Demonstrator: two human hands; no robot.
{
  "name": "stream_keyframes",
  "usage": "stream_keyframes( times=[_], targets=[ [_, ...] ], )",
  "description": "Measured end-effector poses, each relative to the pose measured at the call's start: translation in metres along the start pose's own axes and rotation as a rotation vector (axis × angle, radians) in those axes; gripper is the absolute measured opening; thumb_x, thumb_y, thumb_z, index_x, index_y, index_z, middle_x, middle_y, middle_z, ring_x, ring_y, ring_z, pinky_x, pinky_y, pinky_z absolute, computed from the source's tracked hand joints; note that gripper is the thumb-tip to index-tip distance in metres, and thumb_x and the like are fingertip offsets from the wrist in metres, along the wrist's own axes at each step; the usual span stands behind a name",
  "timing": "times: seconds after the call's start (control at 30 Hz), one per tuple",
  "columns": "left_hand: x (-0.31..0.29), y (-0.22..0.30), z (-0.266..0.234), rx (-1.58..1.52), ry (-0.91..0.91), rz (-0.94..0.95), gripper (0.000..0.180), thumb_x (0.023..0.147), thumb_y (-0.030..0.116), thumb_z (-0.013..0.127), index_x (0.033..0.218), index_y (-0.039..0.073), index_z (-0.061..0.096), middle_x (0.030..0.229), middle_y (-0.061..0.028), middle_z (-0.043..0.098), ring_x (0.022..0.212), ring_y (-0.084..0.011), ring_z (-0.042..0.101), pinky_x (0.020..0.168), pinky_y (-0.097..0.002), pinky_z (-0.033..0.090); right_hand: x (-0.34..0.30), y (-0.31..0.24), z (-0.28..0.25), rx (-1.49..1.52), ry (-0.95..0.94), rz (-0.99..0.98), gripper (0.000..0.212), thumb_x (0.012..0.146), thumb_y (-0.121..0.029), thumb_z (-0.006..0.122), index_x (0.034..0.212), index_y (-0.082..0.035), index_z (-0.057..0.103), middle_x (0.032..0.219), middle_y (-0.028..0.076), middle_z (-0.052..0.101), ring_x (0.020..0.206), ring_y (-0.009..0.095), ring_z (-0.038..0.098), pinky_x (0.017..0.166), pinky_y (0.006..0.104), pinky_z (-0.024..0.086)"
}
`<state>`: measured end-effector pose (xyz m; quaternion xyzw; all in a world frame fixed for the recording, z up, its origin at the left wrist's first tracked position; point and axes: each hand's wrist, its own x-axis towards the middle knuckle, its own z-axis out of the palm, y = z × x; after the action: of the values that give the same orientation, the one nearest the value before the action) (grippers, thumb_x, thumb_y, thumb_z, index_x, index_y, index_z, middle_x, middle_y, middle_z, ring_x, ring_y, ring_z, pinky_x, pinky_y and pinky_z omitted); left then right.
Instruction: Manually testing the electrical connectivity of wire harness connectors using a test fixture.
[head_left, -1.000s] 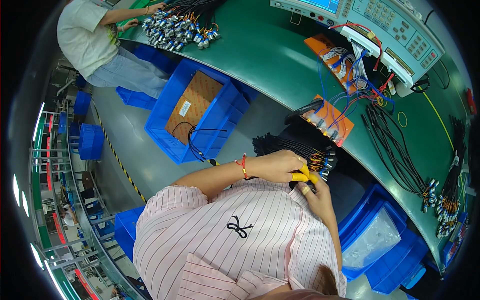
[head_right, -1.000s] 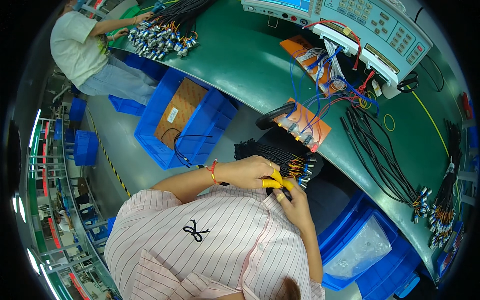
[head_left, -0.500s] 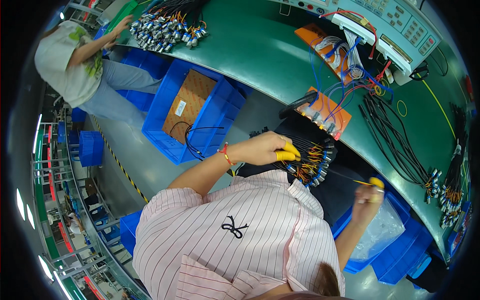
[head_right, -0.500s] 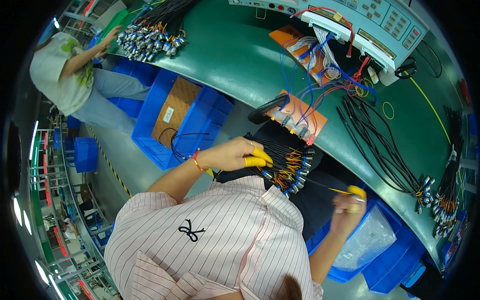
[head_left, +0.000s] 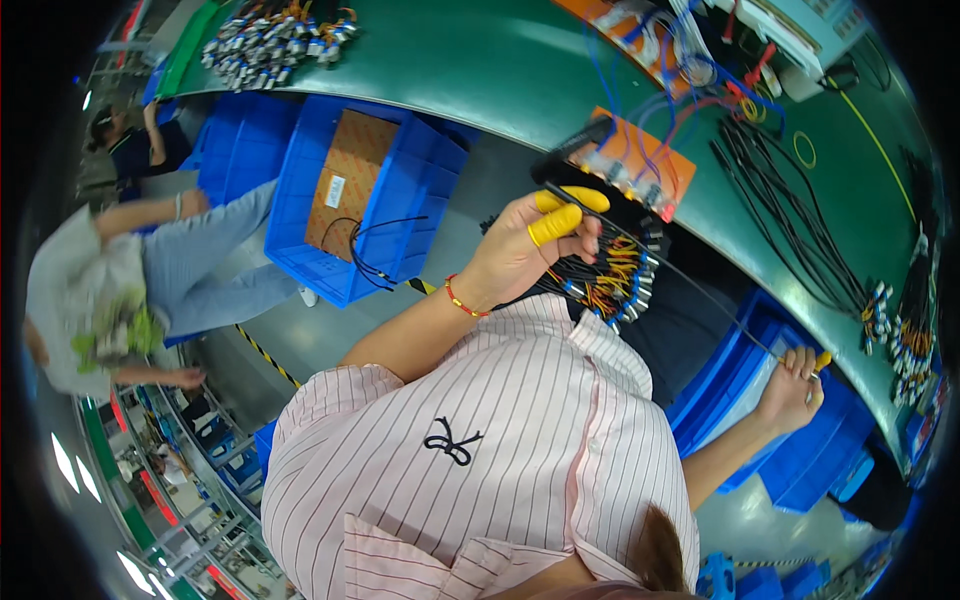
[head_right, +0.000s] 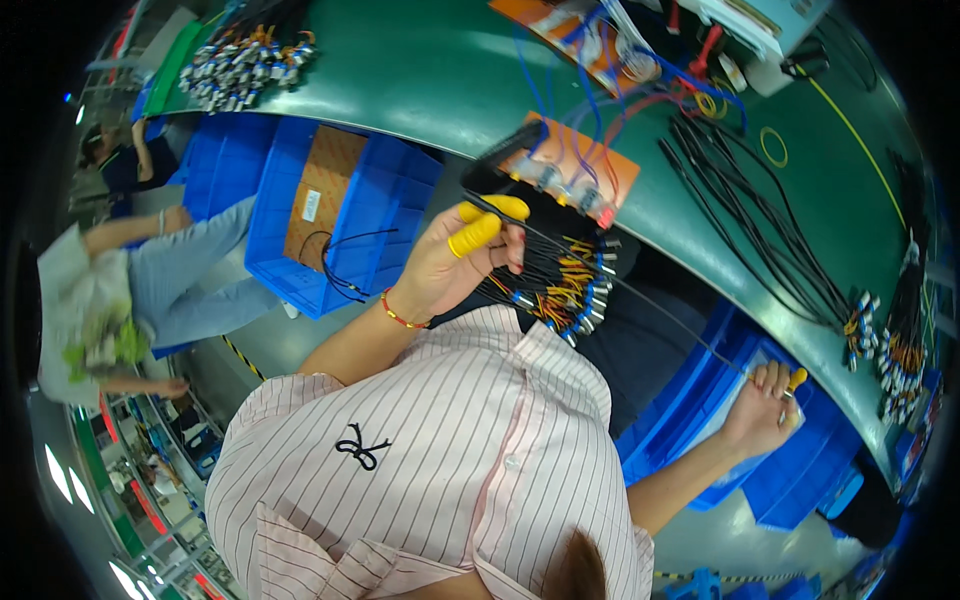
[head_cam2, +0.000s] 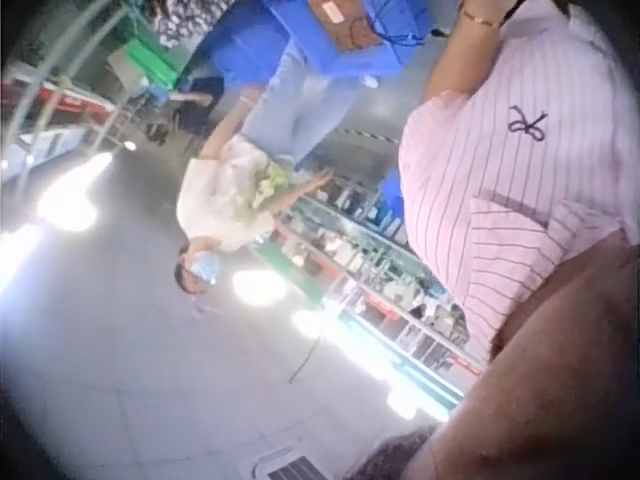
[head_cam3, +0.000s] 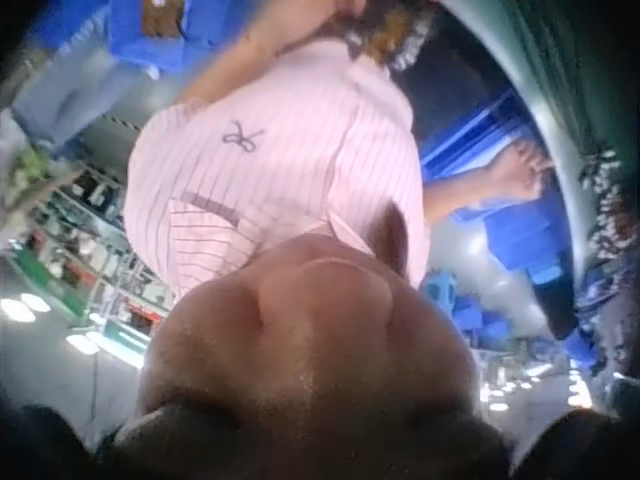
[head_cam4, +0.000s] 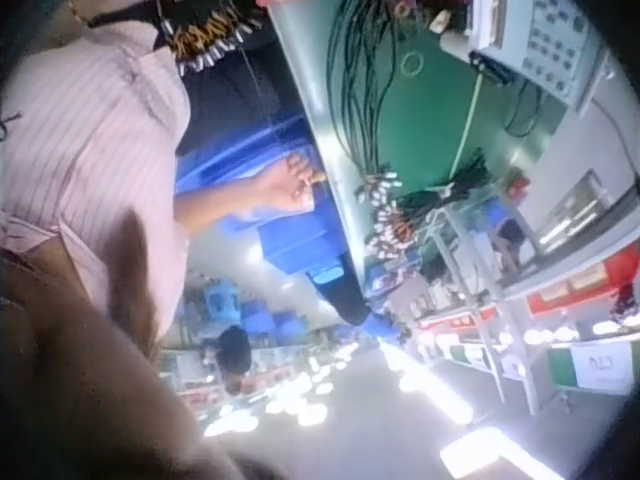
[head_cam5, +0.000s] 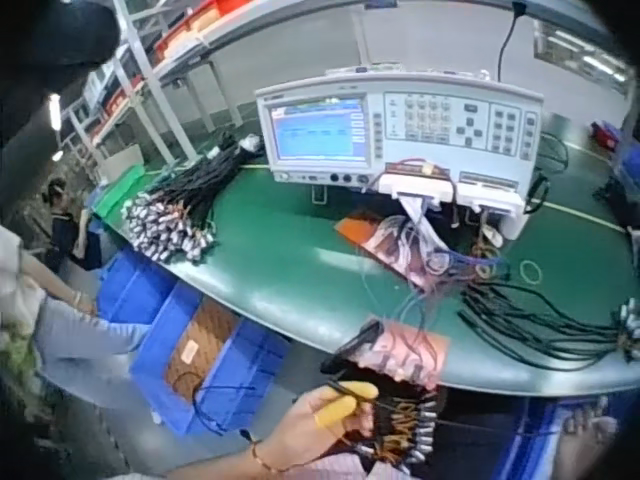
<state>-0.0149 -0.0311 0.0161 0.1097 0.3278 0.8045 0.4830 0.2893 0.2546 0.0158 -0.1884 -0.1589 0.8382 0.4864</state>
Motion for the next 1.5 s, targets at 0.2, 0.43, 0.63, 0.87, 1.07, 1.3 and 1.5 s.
stream_keyframes(
  times=[0.2,0.43,0.63,0.87,1.07,1.3,1.5],
  targets=[
    [0.004,-0.008,0.01,0.017,-0.038,0.015,0.039,0.102,0.025,0.045,0.127,-0.004,0.05,0.11,-0.0163,0.058,0.084,-0.0189,0.062,0.068,-0.0283,0.054,0.005,0.002,-0.019,-0.075,0.043,-0.031,0.015,0.064,-0.002,0.053,0.073,-0.004,0.041,0.07,0.006,0.03,0.067,0.017,0.028,0.065,0.032,0.025],
    [0.004,-0.015,0.015,0.026,0.038,-0.108,0.038,0.103,0.026,0.041,0.124,-0.003,0.052,0.077,-0.0068,0.055,0.056,-0.009,0.05,0.053,-0.0208,0.043,0.003,0.006,-0.023,-0.167,0.112,-0.018,0.014,0.065,-0.005,0.054,0.074,-0.004,0.044,0.069,0.006,0.033,0.066,0.017,0.03,0.065,0.0313,0.026],
    [0.007,-0.019,0.014,0.178,0.116,-0.187,0.032,0.103,0.028,0.042,0.111,0.0,0.057,0.063,0.0011,0.045,0.051,-0.0025,0.034,0.046,-0.0169,0.028,0.003,0.014,-0.032,-0.225,0.105,0.021,0.016,0.067,-0.009,0.054,0.08,0.0,0.052,0.069,0.006,0.036,0.066,0.017,0.032,0.065,0.0309,0.027],
    [0.018,-0.024,0.01,0.32,0.142,-0.192,0.03,0.103,0.027,0.042,0.107,0.001,0.058,0.063,0.0025,0.043,0.053,-0.0022,0.033,0.047,-0.0168,0.026,0.007,0.024,-0.03,-0.248,0.039,0.027,0.02,0.067,-0.011,0.054,0.083,0.001,0.052,0.068,0.006,0.036,0.067,0.017,0.032,0.066,0.0313,0.027],
    [0.025,-0.023,0.017,0.402,0.126,-0.202,0.028,0.103,0.025,0.044,0.104,0.001,0.059,0.062,0.0026,0.044,0.052,-0.0019,0.033,0.044,-0.0177,0.024,0.009,0.025,-0.03,-0.257,0.052,0.028,0.022,0.068,-0.013,0.054,0.084,0.002,0.055,0.068,0.006,0.039,0.067,0.017,0.032,0.066,0.0311,0.027],
    [0.028,-0.02,0.027,0.408,0.178,-0.196,0.026,0.101,0.022,0.047,0.102,0.001,0.061,0.063,0.0015,0.047,0.051,-0.0016,0.033,0.043,-0.0174,0.023,0.012,0.029,-0.028,-0.245,0.039,0.053,0.023,0.066,-0.012,0.053,0.084,0.003,0.055,0.068,0.007,0.039,0.067,0.017,0.032,0.066,0.0311,0.027],
    [0.029,-0.017,0.031,0.294,0.215,-0.232,0.026,0.101,0.02,0.047,0.102,-0.002,0.06,0.063,0.0005,0.049,0.049,-0.0021,0.034,0.044,-0.0172,0.025,0.014,0.029,-0.028,-0.213,0.07,0.074,0.021,0.066,-0.011,0.054,0.082,0.001,0.053,0.067,0.007,0.038,0.066,0.017,0.032,0.066,0.0311,0.027]
  ],
)
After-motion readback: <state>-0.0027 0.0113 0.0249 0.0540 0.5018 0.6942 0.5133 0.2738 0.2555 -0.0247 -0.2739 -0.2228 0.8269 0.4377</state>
